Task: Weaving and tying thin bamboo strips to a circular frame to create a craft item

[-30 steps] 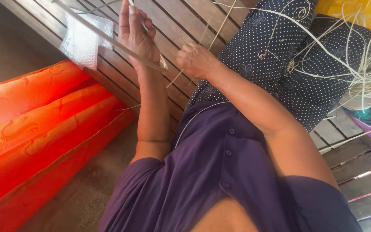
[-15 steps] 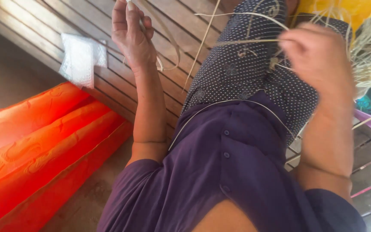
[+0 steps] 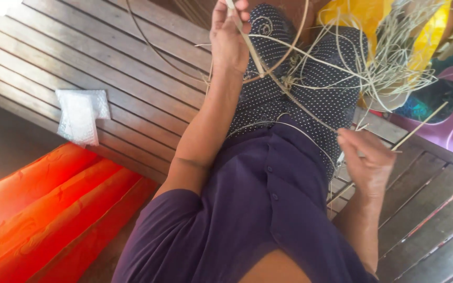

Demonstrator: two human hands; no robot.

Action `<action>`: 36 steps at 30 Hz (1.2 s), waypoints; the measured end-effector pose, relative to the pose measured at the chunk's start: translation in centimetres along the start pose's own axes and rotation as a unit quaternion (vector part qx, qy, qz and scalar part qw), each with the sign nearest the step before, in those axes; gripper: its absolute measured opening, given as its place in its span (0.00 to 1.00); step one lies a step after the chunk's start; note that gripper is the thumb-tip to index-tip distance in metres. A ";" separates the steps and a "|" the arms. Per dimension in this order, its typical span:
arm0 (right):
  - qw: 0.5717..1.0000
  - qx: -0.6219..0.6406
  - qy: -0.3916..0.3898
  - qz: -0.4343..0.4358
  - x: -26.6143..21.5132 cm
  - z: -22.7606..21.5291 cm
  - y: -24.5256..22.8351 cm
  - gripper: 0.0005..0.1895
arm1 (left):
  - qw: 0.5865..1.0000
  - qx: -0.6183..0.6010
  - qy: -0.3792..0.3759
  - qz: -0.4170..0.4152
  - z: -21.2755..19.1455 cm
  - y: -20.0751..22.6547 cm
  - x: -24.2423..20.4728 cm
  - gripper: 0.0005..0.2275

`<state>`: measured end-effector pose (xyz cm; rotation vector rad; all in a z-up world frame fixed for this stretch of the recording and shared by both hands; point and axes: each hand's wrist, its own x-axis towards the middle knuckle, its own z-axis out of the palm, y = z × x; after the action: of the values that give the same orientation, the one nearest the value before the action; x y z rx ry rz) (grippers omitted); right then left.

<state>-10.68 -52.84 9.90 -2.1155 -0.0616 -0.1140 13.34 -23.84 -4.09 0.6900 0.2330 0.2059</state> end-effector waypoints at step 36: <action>0.976 -0.201 0.012 -0.081 8.4 10.4 -0.6 0.03 | 0.996 0.046 -0.076 -0.031 6.9 -0.1 -11.3 0.11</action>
<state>-1.81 -43.69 5.93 -2.5108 -0.2118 -0.2682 4.47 -31.05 2.68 0.7857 0.1183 0.0826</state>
